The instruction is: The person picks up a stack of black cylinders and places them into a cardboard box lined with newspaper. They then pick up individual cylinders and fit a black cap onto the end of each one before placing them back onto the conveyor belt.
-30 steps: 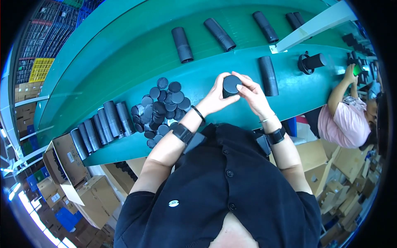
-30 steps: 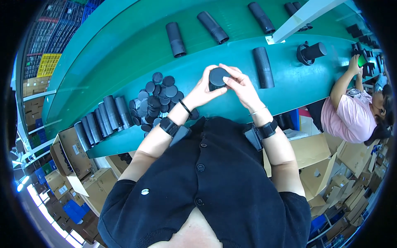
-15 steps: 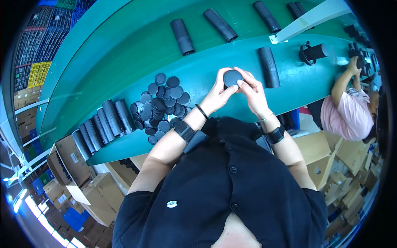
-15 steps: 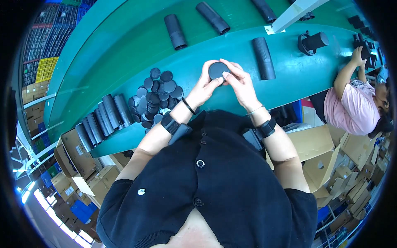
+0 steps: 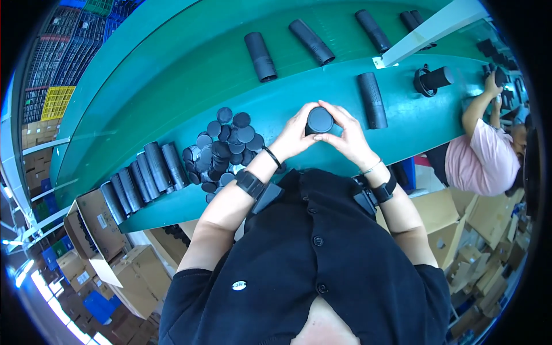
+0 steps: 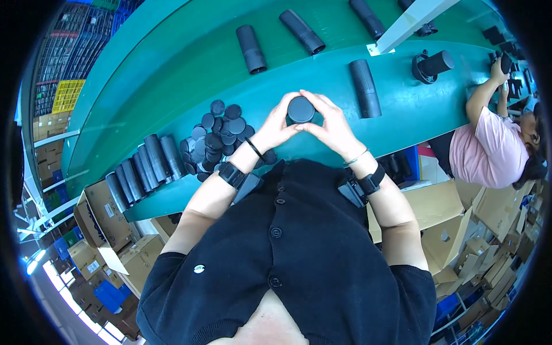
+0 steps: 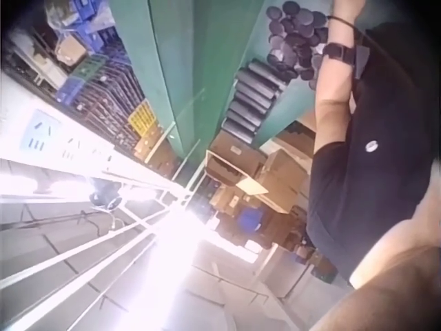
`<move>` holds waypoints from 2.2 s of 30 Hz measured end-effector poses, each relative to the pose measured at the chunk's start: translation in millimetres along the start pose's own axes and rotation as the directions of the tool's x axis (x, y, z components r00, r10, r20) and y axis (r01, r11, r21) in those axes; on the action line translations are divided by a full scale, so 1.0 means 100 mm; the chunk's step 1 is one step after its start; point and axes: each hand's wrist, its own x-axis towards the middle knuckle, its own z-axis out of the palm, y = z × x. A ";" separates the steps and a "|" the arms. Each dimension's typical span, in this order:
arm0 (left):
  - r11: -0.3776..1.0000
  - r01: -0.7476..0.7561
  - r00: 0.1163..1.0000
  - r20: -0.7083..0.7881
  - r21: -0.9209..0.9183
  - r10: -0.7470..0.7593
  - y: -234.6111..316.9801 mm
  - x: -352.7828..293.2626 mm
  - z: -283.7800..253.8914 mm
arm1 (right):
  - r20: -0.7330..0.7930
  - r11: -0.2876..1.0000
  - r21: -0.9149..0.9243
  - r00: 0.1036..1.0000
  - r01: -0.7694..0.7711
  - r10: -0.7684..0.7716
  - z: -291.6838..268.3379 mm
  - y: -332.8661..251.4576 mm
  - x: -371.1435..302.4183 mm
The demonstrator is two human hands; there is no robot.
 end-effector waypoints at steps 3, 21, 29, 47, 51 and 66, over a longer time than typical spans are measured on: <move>0.998 0.055 0.996 -0.066 0.012 -0.054 0.01 -0.05 0.06 | -0.036 1.000 -0.002 0.999 -0.007 0.007 0.06 0.03 -0.03; 0.967 0.167 0.963 -0.242 0.192 -0.119 0.12 0.01 0.20 | 0.131 0.908 0.380 0.982 -0.175 0.134 -0.14 0.06 0.03; 0.950 0.172 0.977 -0.170 0.262 -0.130 0.12 -0.01 0.14 | 0.127 0.936 0.335 0.989 -0.111 0.072 -0.13 0.14 -0.06; 0.995 0.103 0.982 -0.159 0.009 -0.100 -0.18 -0.01 0.17 | 0.044 0.861 0.484 0.987 -0.157 0.155 -0.03 0.15 -0.05; 0.933 0.175 0.959 -0.159 -0.314 -0.233 -0.11 0.02 0.08 | 0.099 0.855 0.455 0.969 -0.248 0.228 -0.09 0.10 -0.02; 0.967 0.178 0.866 -0.436 -0.184 -0.243 0.01 0.28 -0.33 | -0.088 0.918 0.351 0.970 -0.182 0.226 -0.12 0.10 0.23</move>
